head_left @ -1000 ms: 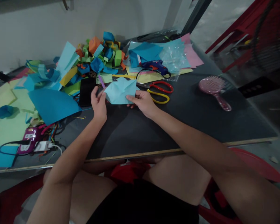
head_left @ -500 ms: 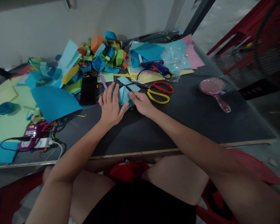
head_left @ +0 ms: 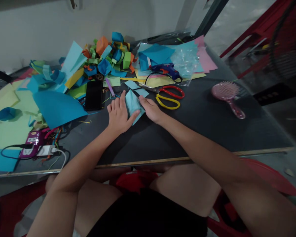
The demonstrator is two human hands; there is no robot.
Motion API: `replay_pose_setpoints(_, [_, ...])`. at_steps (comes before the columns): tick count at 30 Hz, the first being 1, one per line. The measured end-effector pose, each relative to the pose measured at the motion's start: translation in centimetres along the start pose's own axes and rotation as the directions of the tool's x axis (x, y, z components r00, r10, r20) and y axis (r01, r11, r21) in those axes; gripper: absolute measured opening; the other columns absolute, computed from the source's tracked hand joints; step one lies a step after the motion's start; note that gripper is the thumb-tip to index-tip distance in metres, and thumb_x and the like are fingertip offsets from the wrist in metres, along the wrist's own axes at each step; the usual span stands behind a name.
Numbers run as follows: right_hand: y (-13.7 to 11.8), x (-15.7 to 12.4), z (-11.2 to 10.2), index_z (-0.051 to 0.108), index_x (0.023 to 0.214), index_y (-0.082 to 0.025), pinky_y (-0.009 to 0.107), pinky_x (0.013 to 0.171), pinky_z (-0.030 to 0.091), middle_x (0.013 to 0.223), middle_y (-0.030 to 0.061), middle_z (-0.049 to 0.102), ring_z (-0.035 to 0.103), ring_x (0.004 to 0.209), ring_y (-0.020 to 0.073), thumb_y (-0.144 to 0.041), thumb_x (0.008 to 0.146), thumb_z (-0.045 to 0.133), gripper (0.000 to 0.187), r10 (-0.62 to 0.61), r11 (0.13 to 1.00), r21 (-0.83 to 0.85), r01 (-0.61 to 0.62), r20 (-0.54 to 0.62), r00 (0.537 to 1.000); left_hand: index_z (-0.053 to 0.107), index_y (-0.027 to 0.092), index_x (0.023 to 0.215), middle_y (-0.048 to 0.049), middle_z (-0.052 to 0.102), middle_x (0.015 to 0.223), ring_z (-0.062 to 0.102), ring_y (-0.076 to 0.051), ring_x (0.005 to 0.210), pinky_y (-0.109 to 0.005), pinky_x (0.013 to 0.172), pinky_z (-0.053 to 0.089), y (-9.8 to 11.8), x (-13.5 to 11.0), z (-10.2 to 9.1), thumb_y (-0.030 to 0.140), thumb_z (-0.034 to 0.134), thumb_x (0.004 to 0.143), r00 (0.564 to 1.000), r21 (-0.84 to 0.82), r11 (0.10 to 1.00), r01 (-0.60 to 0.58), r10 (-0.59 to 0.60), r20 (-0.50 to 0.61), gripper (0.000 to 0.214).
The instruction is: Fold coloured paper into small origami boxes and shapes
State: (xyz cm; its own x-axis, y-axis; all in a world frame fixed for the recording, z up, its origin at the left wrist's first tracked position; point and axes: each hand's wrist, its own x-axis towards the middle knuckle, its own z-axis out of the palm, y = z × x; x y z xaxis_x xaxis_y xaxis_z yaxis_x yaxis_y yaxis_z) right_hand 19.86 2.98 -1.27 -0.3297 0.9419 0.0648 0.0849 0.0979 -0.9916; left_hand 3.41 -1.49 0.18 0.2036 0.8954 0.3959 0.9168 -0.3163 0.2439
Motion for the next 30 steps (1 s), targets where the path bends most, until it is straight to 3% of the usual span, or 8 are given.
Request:
replay_pose_setpoints(3, [-0.2, -0.2, -0.1, 0.065, 0.097, -0.02, 0.043, 0.089, 0.052, 0.094, 0.0066, 0.067, 0.061, 0.096, 0.0252, -0.086, 0.074, 0.052, 0.071, -0.028, 0.998, 0.057, 0.023, 0.088, 0.996, 0.03, 0.007, 0.153, -0.0221, 0.054, 0.129, 0.049, -0.033, 0.114, -0.043, 0.097, 0.032, -0.1, 0.0, 0.0, 0.076, 0.007, 0.091, 1.0, -0.007, 1.0, -0.019, 0.019, -0.002, 0.096])
replay_pose_setpoints(7, [-0.9, -0.6, -0.4, 0.063, 0.11, -0.017, 0.047, 0.092, 0.051, 0.103, 0.0074, 0.067, 0.061, 0.098, 0.0286, -0.064, 0.059, 0.082, 0.072, -0.021, 0.994, -0.098, 0.04, 0.19, 0.982, 0.033, 0.007, 0.153, -0.0211, 0.056, 0.125, 0.049, -0.032, 0.109, -0.041, 0.095, 0.033, -0.4, 0.1, -0.1, 0.074, 0.001, 0.092, 0.998, 0.014, 0.998, -0.056, 0.056, 0.008, 0.096])
replay_pose_setpoints(12, [-0.9, -0.7, -0.1, 0.063, 0.111, -0.017, 0.044, 0.088, 0.052, 0.101, 0.0068, 0.068, 0.062, 0.096, 0.0264, -0.06, 0.072, 0.072, 0.059, -0.038, 0.999, -0.022, 0.042, 0.175, 0.984, 0.031, 0.007, 0.154, -0.0215, 0.056, 0.124, 0.05, -0.032, 0.108, -0.041, 0.093, 0.033, -0.3, 0.3, -0.4, 0.067, 0.001, 0.096, 0.998, 0.085, 0.996, -0.033, 0.029, 0.051, 0.089])
replay_pose_setpoints(16, [-0.7, -0.6, 0.5, 0.061, 0.083, -0.021, 0.035, 0.068, 0.051, 0.073, 0.0017, 0.06, 0.058, 0.073, 0.02, -0.063, 0.077, 0.064, 0.043, 0.006, 1.0, 0.023, -0.008, 0.055, 0.998, 0.031, 0.009, 0.155, -0.0215, 0.056, 0.124, 0.05, -0.032, 0.108, -0.042, 0.093, 0.034, 0.0, 0.5, -0.5, 0.069, 0.004, 0.095, 0.996, 0.118, 0.993, 0.009, -0.019, 0.085, 0.089])
replay_pose_setpoints(19, [-0.6, -0.6, 0.7, 0.052, 0.07, -0.023, 0.033, 0.054, 0.045, 0.058, -0.0011, 0.048, 0.051, 0.056, 0.0165, -0.07, 0.083, 0.051, 0.048, 0.1, 0.993, 0.074, -0.095, -0.074, 0.992, 0.032, 0.009, 0.155, -0.0215, 0.057, 0.122, 0.051, -0.032, 0.108, -0.043, 0.094, 0.034, 0.1, 0.6, -0.7, 0.07, 0.004, 0.094, 0.995, 0.135, 0.99, 0.046, -0.058, 0.086, 0.091])
replay_pose_setpoints(24, [-0.8, -0.2, -0.6, 0.039, 0.055, -0.024, 0.031, 0.052, 0.036, 0.049, -0.0031, 0.035, 0.041, 0.051, 0.0136, -0.06, 0.085, 0.054, 0.05, 0.021, 0.987, -0.15, -0.06, -0.249, 0.968, 0.034, 0.011, 0.154, -0.0199, 0.057, 0.12, 0.05, -0.033, 0.109, -0.043, 0.094, 0.034, -0.6, 1.1, -1.1, 0.072, 0.003, 0.092, 0.996, 0.153, 0.988, 0.002, -0.016, 0.092, 0.093])
replay_pose_setpoints(26, [-0.8, 0.2, -1.3, 0.034, 0.05, -0.024, 0.032, 0.054, 0.034, 0.048, -0.0029, 0.031, 0.038, 0.05, 0.0134, -0.052, 0.085, 0.056, 0.049, 0.034, 0.975, -0.203, -0.086, -0.246, 0.969, 0.034, 0.01, 0.154, -0.0192, 0.057, 0.118, 0.049, -0.033, 0.108, -0.043, 0.094, 0.034, -1.0, 1.3, -1.1, 0.072, 0.004, 0.092, 0.996, 0.146, 0.989, -0.028, 0.015, 0.086, 0.093])
replay_pose_setpoints(30, [-0.2, 0.6, -1.9, 0.038, 0.054, -0.025, 0.034, 0.056, 0.037, 0.052, -0.0007, 0.035, 0.043, 0.054, 0.0168, -0.045, 0.089, 0.048, 0.041, 0.111, 0.983, -0.122, -0.135, -0.184, 0.977, 0.034, 0.011, 0.154, -0.0186, 0.057, 0.118, 0.049, -0.033, 0.108, -0.043, 0.096, 0.034, -2.1, 1.7, -0.7, 0.074, 0.011, 0.093, 0.993, 0.094, 0.991, -0.095, 0.088, 0.082, 0.091])
